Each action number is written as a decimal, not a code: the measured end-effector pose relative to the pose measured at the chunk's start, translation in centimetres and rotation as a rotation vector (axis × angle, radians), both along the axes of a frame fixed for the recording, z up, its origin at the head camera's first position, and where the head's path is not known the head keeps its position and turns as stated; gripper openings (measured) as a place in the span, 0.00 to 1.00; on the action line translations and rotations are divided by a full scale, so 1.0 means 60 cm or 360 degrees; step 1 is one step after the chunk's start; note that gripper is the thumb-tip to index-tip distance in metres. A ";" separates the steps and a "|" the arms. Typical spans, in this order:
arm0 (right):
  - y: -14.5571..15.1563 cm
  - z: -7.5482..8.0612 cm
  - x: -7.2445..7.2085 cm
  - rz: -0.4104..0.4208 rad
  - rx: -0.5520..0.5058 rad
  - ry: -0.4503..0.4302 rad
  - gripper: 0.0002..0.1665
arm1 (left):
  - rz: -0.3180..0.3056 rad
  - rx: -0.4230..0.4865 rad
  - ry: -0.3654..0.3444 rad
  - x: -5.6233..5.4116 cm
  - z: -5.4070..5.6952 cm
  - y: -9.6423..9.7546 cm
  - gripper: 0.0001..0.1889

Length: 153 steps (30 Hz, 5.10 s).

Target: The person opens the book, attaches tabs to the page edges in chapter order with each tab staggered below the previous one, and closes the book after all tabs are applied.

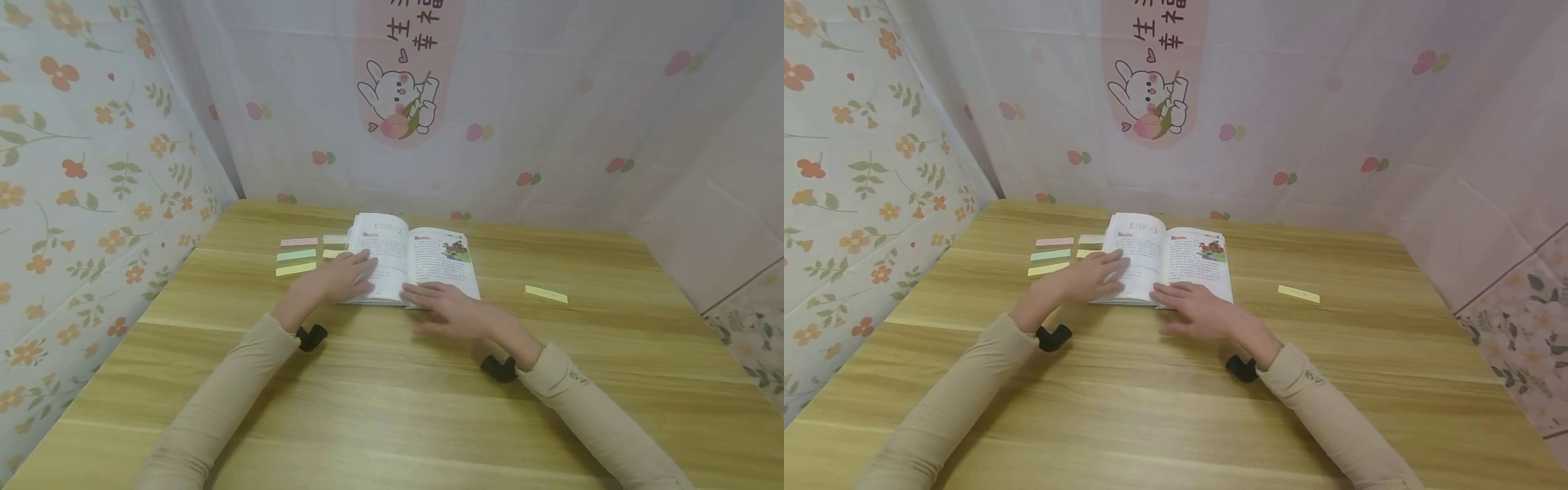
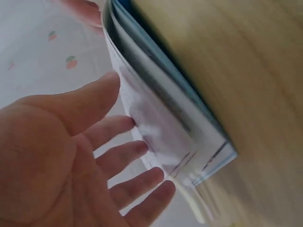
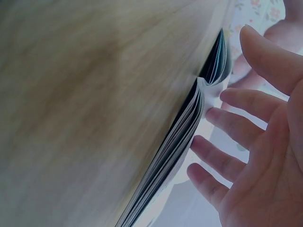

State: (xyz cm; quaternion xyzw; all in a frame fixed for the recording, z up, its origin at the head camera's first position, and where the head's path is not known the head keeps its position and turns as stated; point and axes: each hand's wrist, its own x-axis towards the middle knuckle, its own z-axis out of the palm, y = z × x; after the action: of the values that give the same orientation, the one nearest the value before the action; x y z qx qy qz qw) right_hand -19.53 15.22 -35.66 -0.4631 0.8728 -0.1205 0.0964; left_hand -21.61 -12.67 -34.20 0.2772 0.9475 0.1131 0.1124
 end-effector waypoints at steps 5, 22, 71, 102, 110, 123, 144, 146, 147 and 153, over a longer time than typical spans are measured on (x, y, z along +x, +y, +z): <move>-0.002 0.002 0.001 0.0004 0.0006 -0.0013 0.41 | 0.0040 -0.0085 -0.0204 -0.001 -0.009 -0.002 0.35; -0.007 0.006 -0.044 -0.0029 -0.0067 -0.0073 0.36 | 0.0092 -0.0184 -0.0254 0.003 -0.009 0.004 0.35; -0.103 0.016 -0.231 -0.0576 0.0312 -0.0221 0.26 | 0.0129 -0.0298 -0.0221 0.006 -0.008 0.009 0.35; -0.102 0.006 -0.213 -0.0642 0.0226 -0.0284 0.23 | 0.0150 -0.0295 -0.0202 0.012 -0.018 0.007 0.36; -0.103 0.004 -0.199 -0.0643 0.0167 -0.0230 0.25 | 0.0143 -0.0266 -0.0188 0.016 -0.019 0.009 0.36; -0.098 0.006 -0.156 -0.0505 0.0177 -0.0128 0.33 | 0.0113 -0.0272 -0.0125 0.021 -0.009 0.011 0.34; -0.083 0.004 -0.093 -0.0344 0.0110 -0.0073 0.28 | 0.0119 -0.0298 -0.0124 0.027 -0.006 0.014 0.33; -0.082 0.001 -0.089 -0.0334 0.0090 -0.0059 0.29 | 0.0125 -0.0299 -0.0129 0.027 -0.006 0.014 0.33; -0.081 0.000 -0.087 -0.0328 0.0078 -0.0057 0.28 | 0.0126 -0.0301 -0.0131 0.028 -0.007 0.014 0.34; -0.072 0.001 -0.075 -0.0262 0.0012 -0.0085 0.24 | 0.0090 -0.0301 -0.0127 0.024 -0.017 0.014 0.35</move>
State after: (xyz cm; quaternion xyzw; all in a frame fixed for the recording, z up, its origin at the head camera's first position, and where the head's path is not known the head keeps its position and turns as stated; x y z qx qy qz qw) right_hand -24.04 10.93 -35.63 -0.3860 0.9055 -0.1370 0.1112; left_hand -20.17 -11.82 -35.20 0.2338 0.9561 0.0374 0.1725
